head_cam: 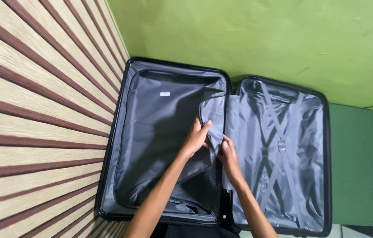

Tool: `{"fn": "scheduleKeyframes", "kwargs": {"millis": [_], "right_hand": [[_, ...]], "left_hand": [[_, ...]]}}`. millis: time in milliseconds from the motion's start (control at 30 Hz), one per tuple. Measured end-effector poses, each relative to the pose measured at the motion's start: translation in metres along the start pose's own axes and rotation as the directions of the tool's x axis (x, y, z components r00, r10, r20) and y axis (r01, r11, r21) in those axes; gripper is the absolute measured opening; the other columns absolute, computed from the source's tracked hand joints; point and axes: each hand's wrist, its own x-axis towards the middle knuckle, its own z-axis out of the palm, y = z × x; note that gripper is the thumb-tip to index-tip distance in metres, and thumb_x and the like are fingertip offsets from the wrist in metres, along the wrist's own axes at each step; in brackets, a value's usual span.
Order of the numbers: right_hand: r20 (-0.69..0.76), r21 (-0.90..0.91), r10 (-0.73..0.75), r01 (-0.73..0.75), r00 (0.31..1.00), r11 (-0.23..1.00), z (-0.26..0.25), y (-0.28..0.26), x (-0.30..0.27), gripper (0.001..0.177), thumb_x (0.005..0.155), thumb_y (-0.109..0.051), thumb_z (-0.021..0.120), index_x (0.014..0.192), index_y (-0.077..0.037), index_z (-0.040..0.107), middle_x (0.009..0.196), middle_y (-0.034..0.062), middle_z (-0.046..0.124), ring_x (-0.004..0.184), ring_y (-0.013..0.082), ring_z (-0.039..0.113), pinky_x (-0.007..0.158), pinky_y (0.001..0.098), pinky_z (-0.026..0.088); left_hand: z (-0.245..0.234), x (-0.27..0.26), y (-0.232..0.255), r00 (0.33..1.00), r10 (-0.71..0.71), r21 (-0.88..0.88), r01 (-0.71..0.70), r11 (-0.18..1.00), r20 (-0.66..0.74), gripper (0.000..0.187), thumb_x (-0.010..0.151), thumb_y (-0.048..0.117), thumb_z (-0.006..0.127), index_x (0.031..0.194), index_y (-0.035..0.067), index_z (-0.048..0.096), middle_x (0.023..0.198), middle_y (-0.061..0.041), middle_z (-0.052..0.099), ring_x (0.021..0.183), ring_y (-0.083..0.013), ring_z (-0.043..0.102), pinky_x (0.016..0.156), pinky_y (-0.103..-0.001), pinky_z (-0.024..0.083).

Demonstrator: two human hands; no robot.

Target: The person unboxes a new suitcase, removes the protective plastic from the handle, opens the suitcase, and spreads a t-shirt on a green surface.

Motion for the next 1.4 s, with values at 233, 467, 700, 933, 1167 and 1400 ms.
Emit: {"fn": "scheduleKeyframes", "kwargs": {"millis": [233,467,700,933,1167,1400], "right_hand": [[0.021,-0.331,-0.31,0.299,0.95,0.895,-0.016,0.019,-0.048,0.082,0.1,-0.033,0.063,0.16,-0.004,0.015,0.161,0.0135,0.027,0.148,0.0241,0.026,0.118,0.0378,0.023],[-0.281,-0.032,-0.142,0.139,0.949,0.99,-0.085,0.003,-0.049,0.014,0.096,-0.016,0.055,0.096,-0.011,0.068,0.069,-0.005,0.047,0.057,0.0077,0.039,0.05,0.0253,0.031],[-0.32,-0.336,-0.444,0.338,0.837,0.879,-0.211,-0.008,-0.032,0.012,0.103,-0.013,0.053,0.099,-0.006,0.061,0.081,-0.004,0.049,0.073,0.0068,0.043,0.062,0.0276,0.036],[-0.421,-0.846,-0.635,-0.028,0.648,0.532,-0.281,0.005,0.03,0.031,0.106,-0.025,0.06,0.12,0.002,0.065,0.107,0.029,0.07,0.102,0.0485,0.065,0.086,0.0543,0.048],[-0.547,-0.824,-0.659,-0.196,0.516,0.531,-0.285,0.001,0.046,0.03,0.103,-0.027,0.065,0.124,-0.005,0.067,0.105,0.0299,0.07,0.099,0.0522,0.064,0.083,0.059,0.049],[-0.256,-0.898,-0.756,0.14,0.603,0.416,-0.309,-0.021,0.039,0.029,0.093,-0.008,0.063,0.122,-0.005,0.063,0.112,0.0223,0.069,0.106,0.0412,0.068,0.094,0.0503,0.054]], "left_hand": [[0.051,-0.002,0.016,0.982,-0.057,-0.487,0.138,0.862,0.179,0.056,0.098,0.035,0.057,0.144,0.009,0.039,0.126,-0.014,0.062,0.088,-0.0302,0.073,0.059,-0.04,0.064],[0.078,-0.031,0.052,0.952,0.065,-0.439,0.078,0.895,0.3,0.061,0.098,0.035,0.063,0.145,0.013,0.031,0.131,-0.015,0.058,0.104,-0.0308,0.072,0.087,-0.046,0.064],[0.007,-0.088,-0.023,0.945,0.211,0.169,-0.257,0.951,0.249,0.044,0.099,0.036,0.063,0.132,0.008,0.054,0.118,-0.014,0.072,0.102,-0.0241,0.072,0.088,-0.037,0.057],[-0.036,-0.121,-0.123,0.971,0.08,0.494,-0.185,0.85,0.227,0.037,0.099,0.034,0.062,0.124,0.007,0.058,0.11,-0.015,0.075,0.104,-0.0299,0.073,0.089,-0.04,0.055],[-0.05,-0.144,-0.115,0.956,0.019,0.565,-0.189,0.803,0.291,0.034,0.096,0.029,0.06,0.123,0.008,0.057,0.108,-0.014,0.075,0.093,-0.0319,0.074,0.082,-0.044,0.057],[-0.072,-0.161,-0.092,0.968,0.044,0.57,-0.183,0.801,0.249,0.033,0.098,0.028,0.06,0.124,0.009,0.056,0.107,-0.014,0.074,0.093,-0.0308,0.074,0.083,-0.043,0.057]]}}
